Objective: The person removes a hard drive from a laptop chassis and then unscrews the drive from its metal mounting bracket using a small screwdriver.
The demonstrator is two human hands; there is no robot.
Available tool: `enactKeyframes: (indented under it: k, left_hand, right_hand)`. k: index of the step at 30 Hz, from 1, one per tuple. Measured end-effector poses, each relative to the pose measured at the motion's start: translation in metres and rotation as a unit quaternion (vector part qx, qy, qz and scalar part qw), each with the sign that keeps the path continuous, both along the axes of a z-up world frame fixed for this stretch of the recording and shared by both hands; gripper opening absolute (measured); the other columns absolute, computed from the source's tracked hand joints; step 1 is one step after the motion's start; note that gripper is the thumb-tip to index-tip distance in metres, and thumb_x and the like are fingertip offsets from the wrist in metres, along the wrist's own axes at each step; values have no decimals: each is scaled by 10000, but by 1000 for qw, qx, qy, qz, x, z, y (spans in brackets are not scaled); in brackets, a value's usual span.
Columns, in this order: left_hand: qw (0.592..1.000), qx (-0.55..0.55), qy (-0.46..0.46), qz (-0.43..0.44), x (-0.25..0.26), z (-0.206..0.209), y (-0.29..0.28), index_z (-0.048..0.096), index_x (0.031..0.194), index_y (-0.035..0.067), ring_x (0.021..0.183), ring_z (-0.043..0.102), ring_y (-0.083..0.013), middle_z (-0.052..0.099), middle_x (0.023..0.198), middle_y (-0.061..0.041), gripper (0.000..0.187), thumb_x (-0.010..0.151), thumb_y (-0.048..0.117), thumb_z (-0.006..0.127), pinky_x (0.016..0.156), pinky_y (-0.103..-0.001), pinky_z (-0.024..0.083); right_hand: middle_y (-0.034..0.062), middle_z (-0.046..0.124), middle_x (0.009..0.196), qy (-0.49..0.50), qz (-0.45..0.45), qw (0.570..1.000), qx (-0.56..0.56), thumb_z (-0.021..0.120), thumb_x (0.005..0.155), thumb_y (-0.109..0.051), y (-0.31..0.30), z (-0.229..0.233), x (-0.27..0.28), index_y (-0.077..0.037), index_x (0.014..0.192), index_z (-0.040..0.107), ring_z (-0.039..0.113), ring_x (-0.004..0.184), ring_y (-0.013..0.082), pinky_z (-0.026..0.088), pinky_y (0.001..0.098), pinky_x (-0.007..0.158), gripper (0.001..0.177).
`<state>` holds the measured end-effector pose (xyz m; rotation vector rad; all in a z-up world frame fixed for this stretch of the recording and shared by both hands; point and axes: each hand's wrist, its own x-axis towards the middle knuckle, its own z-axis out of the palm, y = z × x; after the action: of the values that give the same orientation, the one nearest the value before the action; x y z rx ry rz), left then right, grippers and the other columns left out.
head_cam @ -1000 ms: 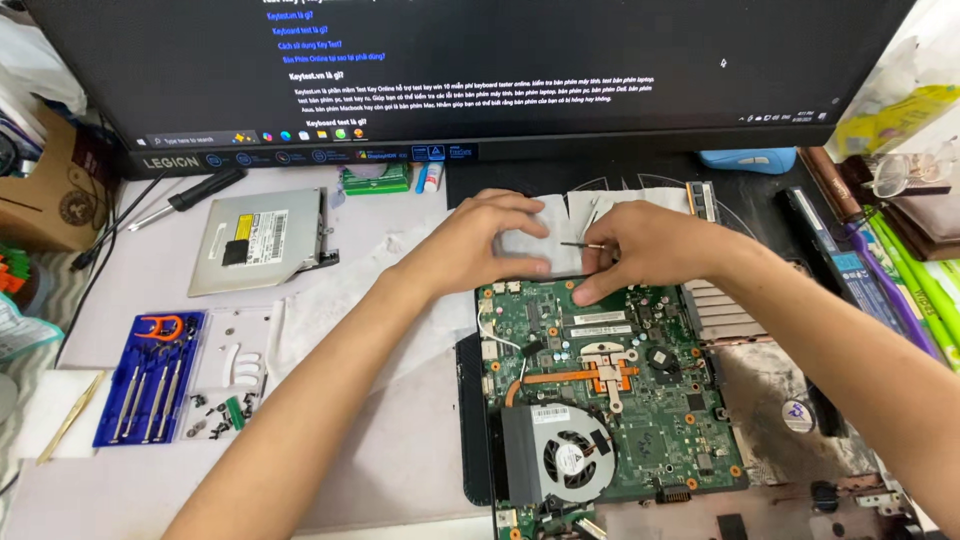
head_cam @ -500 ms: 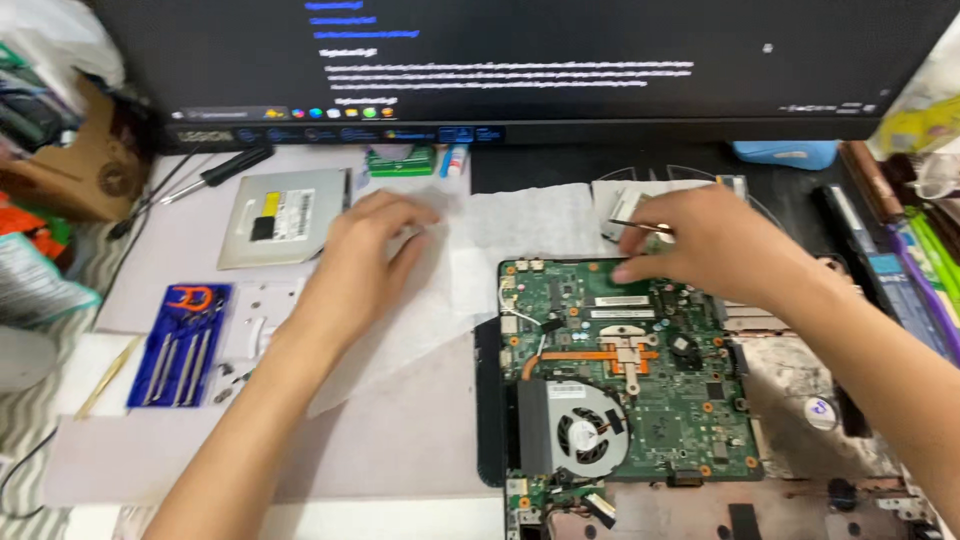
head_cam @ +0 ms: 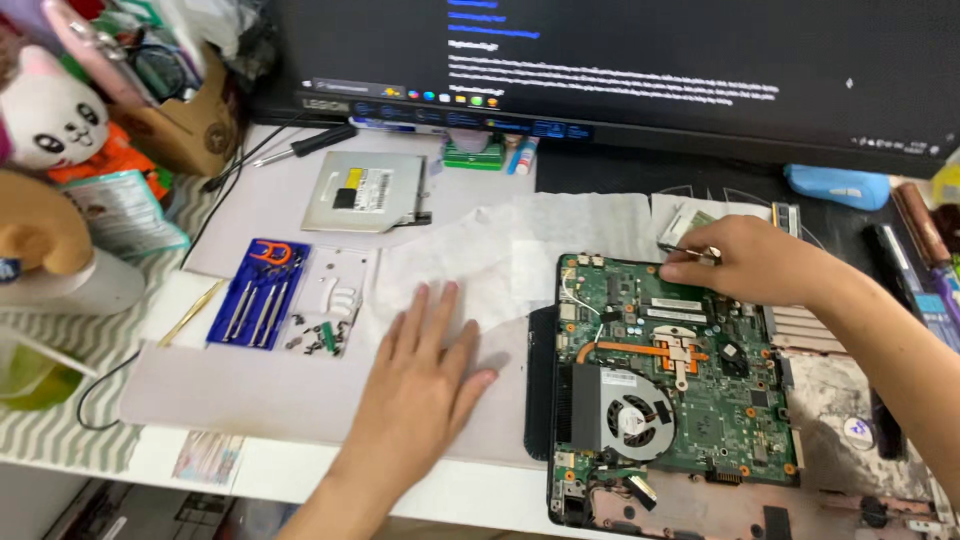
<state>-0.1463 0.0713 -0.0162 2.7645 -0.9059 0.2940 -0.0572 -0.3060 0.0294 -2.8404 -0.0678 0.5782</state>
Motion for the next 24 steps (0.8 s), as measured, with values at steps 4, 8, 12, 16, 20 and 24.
enactKeyframes:
  k: [4, 8, 12, 16, 20, 24]
  left_hand:
    - [997, 63, -14, 50, -20, -23, -15, 489, 1485, 91, 1437, 354, -506, 350, 1611, -271, 654, 1058, 572, 371, 1118, -626, 339]
    - [995, 63, -20, 69, -38, -10, -32, 566, 1411, 49, 1331, 491, -484, 499, 1523, -228, 632, 1064, 554, 410, 937, -571, 489]
    - [997, -50, 0, 63, -46, 16, -25, 574, 1390, 58, 1175, 544, -439, 499, 1491, -239, 491, 1036, 395, 537, 828, -502, 486]
    - [990, -89, 10, 109, -44, 13, 0, 560, 1371, -16, 1408, 435, -497, 481, 1496, -333, 575, 1052, 459, 505, 1078, -572, 423]
    - [993, -43, -51, 101, -58, -14, 15, 611, 1315, 5, 1360, 501, -438, 550, 1453, -262, 517, 1045, 433, 506, 1091, -504, 416]
    - [991, 39, -72, 101, -75, -16, 16, 567, 1400, 58, 1280, 518, -407, 519, 1489, -223, 642, 1024, 569, 472, 1007, -476, 425]
  right_hand:
    - [-5, 859, 989, -7, -16, 1000, 1, 685, 887, -474, -2, -3, 0, -166, 1029, 834, 754, 934, 156, 498, 317, 854, 371]
    - [-13, 856, 1111, 7, -18, 1000, -4, 668, 885, -483, 3, 5, -3, -192, 1094, 847, 770, 1048, 176, 522, 345, 927, 401]
    - [-102, 830, 1134, -41, -33, 994, -100, 672, 885, -536, 24, 15, -12, -288, 1118, 828, 764, 945, 178, 512, 324, 865, 375]
    - [-28, 780, 1073, -238, 75, 967, -60, 670, 909, -475, 55, 7, -32, -210, 1099, 767, 725, 1006, 257, 550, 417, 887, 341]
    - [12, 781, 1026, -274, 139, 951, 39, 688, 921, -321, 113, 5, -31, -180, 1076, 793, 725, 899, 282, 551, 442, 822, 234]
    - [-12, 755, 1062, -221, 144, 964, 38, 617, 990, -295, 151, -5, 3, -218, 1099, 793, 690, 968, 287, 543, 492, 733, 221]
